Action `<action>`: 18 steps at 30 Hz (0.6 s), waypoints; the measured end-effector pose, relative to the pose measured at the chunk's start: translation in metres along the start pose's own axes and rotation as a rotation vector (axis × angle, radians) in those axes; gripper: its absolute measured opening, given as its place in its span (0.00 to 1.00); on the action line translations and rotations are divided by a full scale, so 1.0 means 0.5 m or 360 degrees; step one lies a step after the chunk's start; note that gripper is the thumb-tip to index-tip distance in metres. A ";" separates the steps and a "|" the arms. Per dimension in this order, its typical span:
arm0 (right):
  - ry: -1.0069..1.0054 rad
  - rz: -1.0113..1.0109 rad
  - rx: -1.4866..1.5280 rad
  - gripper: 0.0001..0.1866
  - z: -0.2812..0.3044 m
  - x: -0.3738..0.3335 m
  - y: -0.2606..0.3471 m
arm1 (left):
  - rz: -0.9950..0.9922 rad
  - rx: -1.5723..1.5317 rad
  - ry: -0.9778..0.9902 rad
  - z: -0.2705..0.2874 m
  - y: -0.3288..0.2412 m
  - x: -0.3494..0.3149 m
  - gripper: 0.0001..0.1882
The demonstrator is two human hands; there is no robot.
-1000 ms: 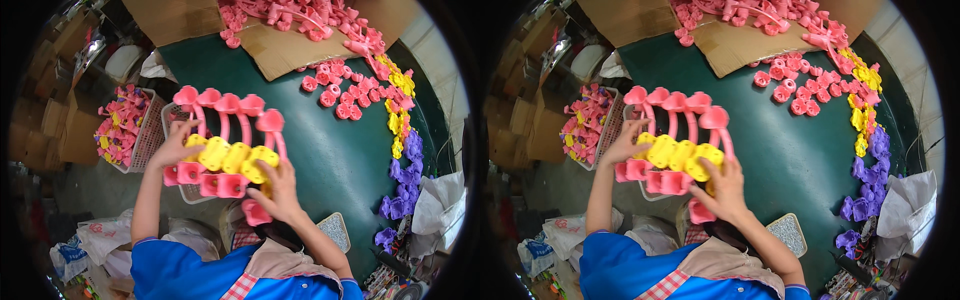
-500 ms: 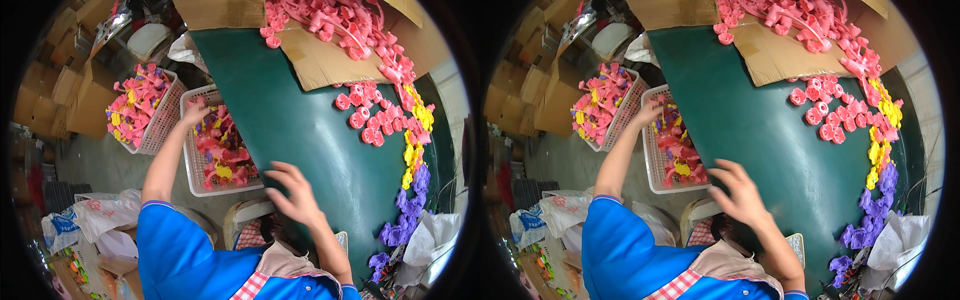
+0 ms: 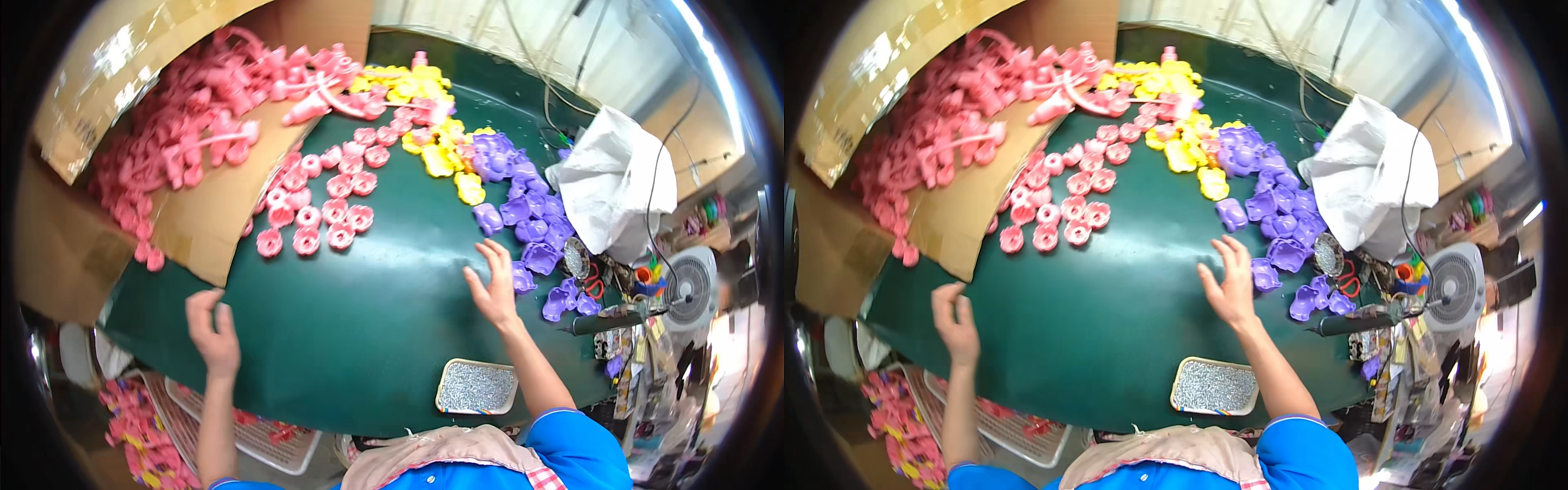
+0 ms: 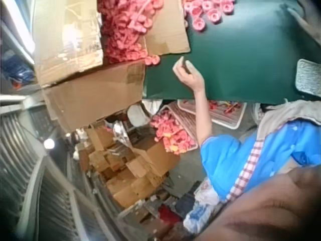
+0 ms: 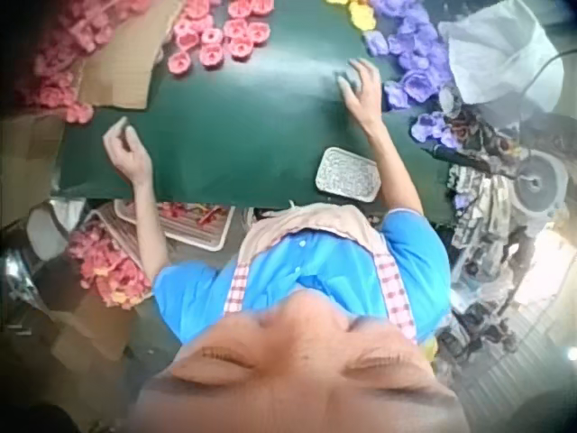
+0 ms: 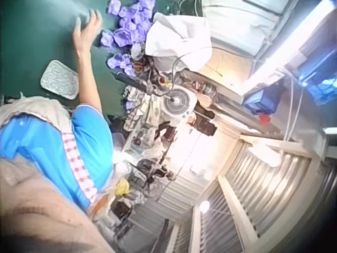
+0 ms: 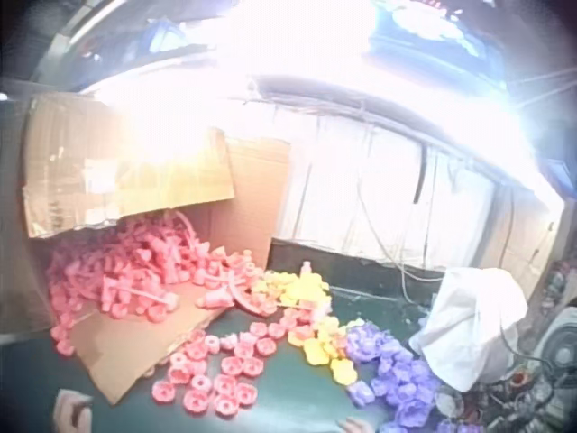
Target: The person assembles colorful plastic flower-shaped components into garland-like structures using a hot glue gun. They repeatedly pick up pink, yellow, and purple pieces, apply glue, and attach them to a flexible pink stem, then place the assembled sections on the table.
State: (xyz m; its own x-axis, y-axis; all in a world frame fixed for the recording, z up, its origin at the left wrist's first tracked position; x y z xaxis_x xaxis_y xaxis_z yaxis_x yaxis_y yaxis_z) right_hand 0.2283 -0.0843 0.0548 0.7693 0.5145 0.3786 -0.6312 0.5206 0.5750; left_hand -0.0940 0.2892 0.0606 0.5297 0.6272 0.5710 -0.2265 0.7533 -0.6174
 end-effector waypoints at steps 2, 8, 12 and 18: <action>-0.0186 -0.0080 -0.0126 0.26 0.041 0.014 -0.047 | -0.0168 -0.0104 0.0233 -0.091 -0.032 -0.005 0.11; -0.0295 -0.0001 0.0272 0.19 0.021 0.212 -0.122 | -0.0457 -0.0217 0.0475 -0.286 -0.109 0.020 0.19; -0.0132 0.0094 0.0083 0.23 -0.082 0.459 -0.156 | -0.0453 0.0248 0.0591 -0.372 -0.149 0.057 0.37; 0.0313 -0.0592 -0.0670 0.42 -0.149 0.707 -0.235 | -0.0257 0.0478 0.0472 -0.430 -0.127 0.108 0.42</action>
State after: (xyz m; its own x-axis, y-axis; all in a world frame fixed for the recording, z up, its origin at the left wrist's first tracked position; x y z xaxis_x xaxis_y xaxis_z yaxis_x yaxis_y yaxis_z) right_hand 0.5671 0.0873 0.0672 0.9390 0.3413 0.0424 -0.3384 0.8949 0.2910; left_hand 0.1248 0.2327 0.0140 0.7793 0.4460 0.4403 -0.3255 0.8884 -0.3238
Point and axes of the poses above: each hand's wrist, its own x-axis towards the middle knuckle, its own z-axis out of the back of the hand, y = z × x, the point moved 2 cm from there along x, towards the middle knuckle
